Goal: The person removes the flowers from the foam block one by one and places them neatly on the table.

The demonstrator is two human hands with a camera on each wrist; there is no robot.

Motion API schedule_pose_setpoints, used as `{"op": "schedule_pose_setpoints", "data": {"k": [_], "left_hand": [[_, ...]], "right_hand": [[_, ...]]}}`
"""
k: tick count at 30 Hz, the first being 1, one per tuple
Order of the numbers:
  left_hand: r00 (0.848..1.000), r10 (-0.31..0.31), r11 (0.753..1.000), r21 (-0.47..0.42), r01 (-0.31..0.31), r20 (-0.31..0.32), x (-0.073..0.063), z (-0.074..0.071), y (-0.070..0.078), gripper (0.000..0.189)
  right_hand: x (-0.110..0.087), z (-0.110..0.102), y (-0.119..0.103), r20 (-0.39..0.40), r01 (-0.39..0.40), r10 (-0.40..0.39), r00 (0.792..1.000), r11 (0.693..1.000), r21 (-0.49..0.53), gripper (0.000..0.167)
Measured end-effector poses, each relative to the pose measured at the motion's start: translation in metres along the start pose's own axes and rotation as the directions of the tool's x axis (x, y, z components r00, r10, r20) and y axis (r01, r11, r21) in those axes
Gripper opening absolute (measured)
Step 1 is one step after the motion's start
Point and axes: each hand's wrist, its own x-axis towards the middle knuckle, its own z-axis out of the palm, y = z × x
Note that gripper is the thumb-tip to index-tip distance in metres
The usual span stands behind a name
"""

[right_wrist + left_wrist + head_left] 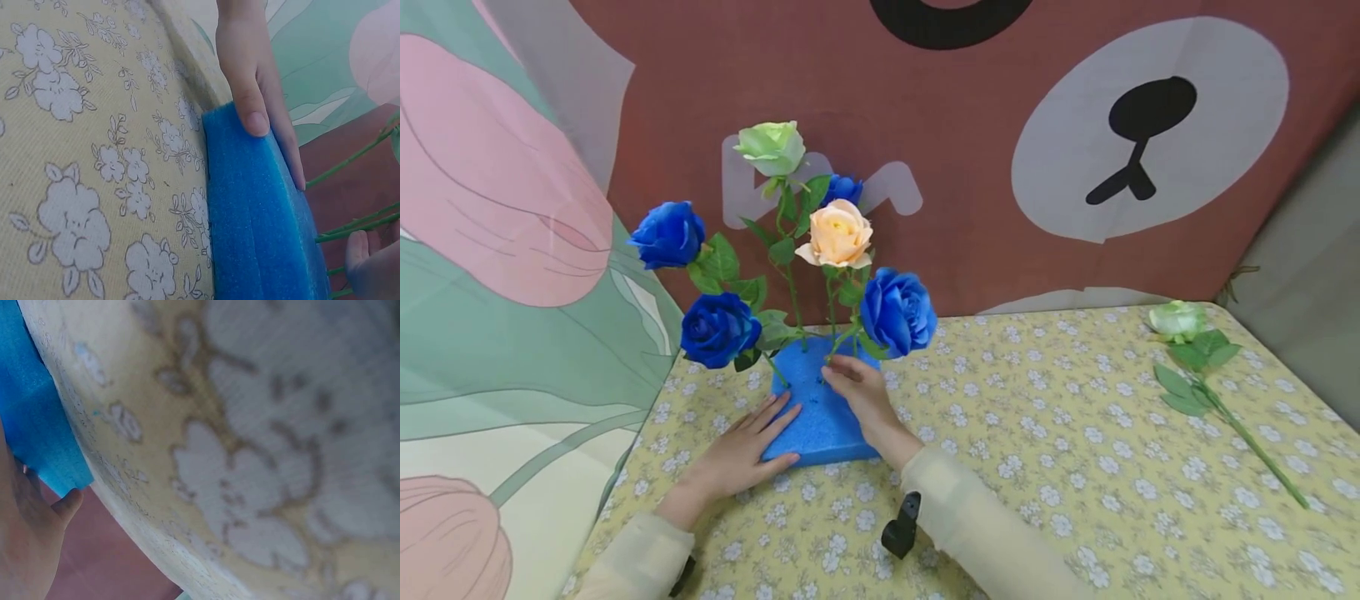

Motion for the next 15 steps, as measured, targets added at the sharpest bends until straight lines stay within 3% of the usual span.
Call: {"op": "schedule_pose_setpoints", "data": {"k": [11, 15], "left_hand": [[1.0, 0.013, 1.0, 0.006, -0.013, -0.003, -0.001, 0.0, -0.001, 0.072], [1.0, 0.009, 1.0, 0.003, -0.009, 0.001, 0.0, -0.001, -0.001, 0.072]], "right_hand": [[0.009, 0.0, 0.001, -0.046, -0.082, 0.087, 0.995, 0.993, 0.09, 0.044], [0.012, -0.004, 0.0, -0.056, -0.074, 0.079, 0.995, 0.993, 0.094, 0.043]]}}
